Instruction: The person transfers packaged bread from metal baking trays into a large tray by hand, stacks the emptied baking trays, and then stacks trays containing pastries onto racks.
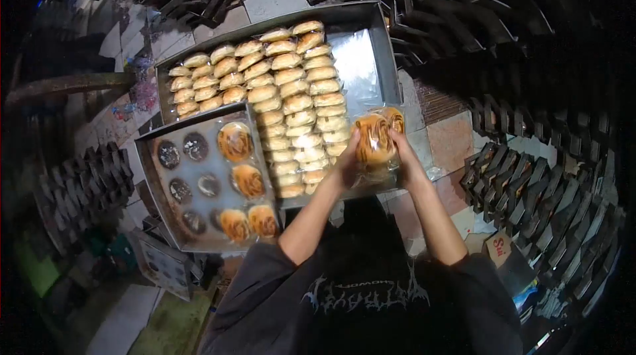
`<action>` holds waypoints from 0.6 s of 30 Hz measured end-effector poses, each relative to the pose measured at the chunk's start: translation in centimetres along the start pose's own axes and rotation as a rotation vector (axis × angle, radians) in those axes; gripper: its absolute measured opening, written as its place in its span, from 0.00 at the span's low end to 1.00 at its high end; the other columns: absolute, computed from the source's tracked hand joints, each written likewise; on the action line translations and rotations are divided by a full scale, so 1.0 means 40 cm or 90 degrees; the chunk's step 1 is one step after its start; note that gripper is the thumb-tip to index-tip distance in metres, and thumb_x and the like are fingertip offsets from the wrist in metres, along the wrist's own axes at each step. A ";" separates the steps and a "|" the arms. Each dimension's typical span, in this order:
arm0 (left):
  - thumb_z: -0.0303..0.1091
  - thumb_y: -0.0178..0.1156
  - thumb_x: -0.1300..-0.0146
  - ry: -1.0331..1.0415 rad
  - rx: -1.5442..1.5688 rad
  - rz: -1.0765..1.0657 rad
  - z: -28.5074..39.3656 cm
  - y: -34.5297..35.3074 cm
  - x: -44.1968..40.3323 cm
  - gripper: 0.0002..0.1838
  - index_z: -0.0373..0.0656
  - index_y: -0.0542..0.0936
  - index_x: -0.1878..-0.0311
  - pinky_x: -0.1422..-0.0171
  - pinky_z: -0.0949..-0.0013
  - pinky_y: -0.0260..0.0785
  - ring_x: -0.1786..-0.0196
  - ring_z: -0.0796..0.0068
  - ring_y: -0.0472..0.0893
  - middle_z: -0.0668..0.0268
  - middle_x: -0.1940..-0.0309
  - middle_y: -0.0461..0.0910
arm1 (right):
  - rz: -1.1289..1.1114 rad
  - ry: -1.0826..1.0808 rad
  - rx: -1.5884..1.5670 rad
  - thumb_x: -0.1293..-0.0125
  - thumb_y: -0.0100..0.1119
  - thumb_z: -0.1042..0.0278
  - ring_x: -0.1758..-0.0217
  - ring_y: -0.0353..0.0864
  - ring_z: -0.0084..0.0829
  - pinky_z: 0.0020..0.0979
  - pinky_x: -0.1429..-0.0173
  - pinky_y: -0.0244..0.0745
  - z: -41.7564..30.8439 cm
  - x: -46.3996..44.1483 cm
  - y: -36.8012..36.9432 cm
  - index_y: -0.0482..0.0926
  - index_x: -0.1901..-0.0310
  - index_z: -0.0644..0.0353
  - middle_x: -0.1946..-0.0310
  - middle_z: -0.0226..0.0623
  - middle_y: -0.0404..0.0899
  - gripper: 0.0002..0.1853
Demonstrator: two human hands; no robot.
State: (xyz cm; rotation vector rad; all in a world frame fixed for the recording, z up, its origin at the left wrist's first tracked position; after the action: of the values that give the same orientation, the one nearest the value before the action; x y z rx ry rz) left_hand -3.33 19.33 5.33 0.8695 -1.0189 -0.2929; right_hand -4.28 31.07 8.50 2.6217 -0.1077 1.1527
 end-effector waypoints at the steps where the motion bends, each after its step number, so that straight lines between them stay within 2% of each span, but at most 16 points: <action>1: 0.68 0.32 0.40 -0.001 0.003 0.006 0.006 -0.002 -0.042 0.38 0.49 0.61 0.37 0.40 0.53 0.60 0.42 0.60 0.67 0.58 0.43 0.66 | 0.001 0.138 -0.047 0.35 0.38 0.46 0.52 0.75 0.36 0.36 0.51 0.72 -0.016 -0.027 -0.006 0.66 0.45 0.57 0.53 0.38 0.73 0.26; 2: 0.69 0.33 0.42 -0.062 0.036 0.011 0.005 -0.002 -0.074 0.39 0.50 0.62 0.38 0.39 0.52 0.60 0.42 0.60 0.67 0.58 0.42 0.66 | 0.004 0.277 -0.094 0.35 0.37 0.46 0.54 0.76 0.35 0.36 0.51 0.71 -0.021 -0.046 -0.012 0.68 0.47 0.58 0.55 0.38 0.75 0.26; 3: 0.71 0.34 0.44 -0.117 0.072 0.015 0.004 -0.001 -0.101 0.40 0.50 0.63 0.38 0.39 0.52 0.60 0.41 0.59 0.67 0.59 0.41 0.65 | -0.077 0.277 -0.173 0.35 0.34 0.46 0.57 0.77 0.32 0.34 0.53 0.72 0.033 -0.113 -0.048 0.72 0.50 0.58 0.58 0.38 0.77 0.26; 4: 0.71 0.34 0.44 -0.112 0.079 0.021 0.002 -0.009 -0.125 0.40 0.50 0.63 0.38 0.39 0.52 0.60 0.41 0.59 0.67 0.59 0.41 0.65 | -0.082 0.284 -0.168 0.35 0.34 0.46 0.57 0.77 0.32 0.34 0.53 0.72 0.073 -0.160 -0.082 0.72 0.50 0.58 0.58 0.38 0.77 0.26; 6: 0.74 0.36 0.47 -0.145 0.044 0.133 -0.016 -0.064 -0.177 0.43 0.50 0.64 0.38 0.40 0.50 0.60 0.42 0.58 0.67 0.59 0.41 0.65 | -0.200 0.242 -0.217 0.33 0.33 0.49 0.55 0.76 0.33 0.34 0.49 0.71 0.120 -0.231 -0.107 0.69 0.48 0.59 0.54 0.37 0.75 0.25; 7: 0.76 0.37 0.50 -0.155 0.064 0.115 -0.058 -0.127 -0.231 0.45 0.50 0.64 0.39 0.41 0.48 0.60 0.42 0.56 0.67 0.58 0.41 0.65 | -0.282 0.180 -0.291 0.33 0.31 0.50 0.55 0.76 0.32 0.34 0.49 0.70 0.129 -0.246 -0.100 0.69 0.47 0.59 0.54 0.37 0.75 0.25; 8: 0.76 0.37 0.50 -0.156 0.060 0.114 -0.043 -0.112 -0.237 0.45 0.50 0.64 0.39 0.41 0.48 0.60 0.42 0.56 0.67 0.58 0.41 0.65 | -0.281 0.176 -0.293 0.33 0.31 0.50 0.55 0.76 0.32 0.34 0.49 0.70 0.162 -0.274 -0.115 0.69 0.47 0.59 0.54 0.37 0.75 0.25; 10: 0.72 0.32 0.44 -0.222 0.133 0.209 -0.015 -0.075 -0.225 0.39 0.51 0.68 0.42 0.44 0.47 0.62 0.47 0.57 0.71 0.58 0.46 0.70 | -0.199 0.182 -0.328 0.32 0.32 0.52 0.48 0.72 0.33 0.32 0.42 0.65 0.249 -0.342 -0.155 0.64 0.43 0.62 0.51 0.41 0.72 0.25; 11: 0.67 0.33 0.41 -0.234 0.146 0.229 -0.009 -0.082 -0.230 0.36 0.49 0.68 0.43 0.45 0.48 0.63 0.47 0.56 0.71 0.56 0.46 0.70 | -0.169 0.183 -0.330 0.32 0.32 0.52 0.47 0.70 0.33 0.32 0.41 0.64 0.270 -0.365 -0.163 0.64 0.43 0.62 0.50 0.41 0.71 0.25; 12: 0.67 0.33 0.41 -0.234 0.145 0.231 -0.014 -0.085 -0.226 0.36 0.49 0.68 0.43 0.45 0.48 0.63 0.47 0.56 0.71 0.56 0.46 0.70 | -0.152 0.177 -0.317 0.32 0.33 0.52 0.46 0.69 0.33 0.31 0.40 0.62 0.290 -0.388 -0.169 0.63 0.42 0.62 0.49 0.42 0.71 0.25; 14: 0.64 0.32 0.39 -0.128 0.056 0.259 -0.002 -0.058 -0.171 0.35 0.45 0.70 0.45 0.45 0.53 0.65 0.48 0.56 0.72 0.56 0.49 0.72 | -0.127 0.152 -0.270 0.32 0.33 0.52 0.44 0.67 0.32 0.30 0.39 0.60 0.307 -0.422 -0.164 0.63 0.42 0.63 0.48 0.42 0.69 0.25; 15: 0.54 0.40 0.36 -0.099 -0.283 0.459 -0.008 -0.103 -0.153 0.27 0.40 0.73 0.50 0.48 0.58 0.67 0.52 0.54 0.74 0.51 0.56 0.75 | -0.104 0.133 -0.236 0.32 0.34 0.52 0.43 0.65 0.32 0.30 0.38 0.58 0.311 -0.446 -0.160 0.62 0.41 0.63 0.47 0.43 0.68 0.25; 16: 0.54 0.40 0.36 -0.104 -0.294 0.459 -0.005 -0.092 -0.126 0.27 0.40 0.73 0.50 0.48 0.58 0.67 0.52 0.54 0.74 0.51 0.56 0.75 | -0.078 0.105 -0.195 0.32 0.34 0.52 0.42 0.64 0.32 0.29 0.37 0.57 0.318 -0.462 -0.162 0.62 0.41 0.63 0.46 0.43 0.68 0.26; 18: 0.40 0.47 0.38 0.199 -0.852 0.463 0.077 -0.004 -0.069 0.17 0.36 0.74 0.55 0.51 0.59 0.66 0.56 0.51 0.75 0.47 0.62 0.76 | -0.027 0.014 -0.069 0.32 0.35 0.52 0.40 0.62 0.31 0.28 0.36 0.54 0.348 -0.488 -0.196 0.62 0.40 0.64 0.45 0.44 0.66 0.26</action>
State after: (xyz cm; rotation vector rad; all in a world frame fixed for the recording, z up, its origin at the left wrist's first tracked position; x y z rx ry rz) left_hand -7.30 19.31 4.23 -0.6544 -0.5701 -0.1443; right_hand -6.24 33.88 -16.48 2.5044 -0.1061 1.1298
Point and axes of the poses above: each hand's wrist, its own x-axis away from the middle knuckle, its own y-axis out of the palm, z = x × y, the point moved 3 cm from there along -x, towards the middle knuckle
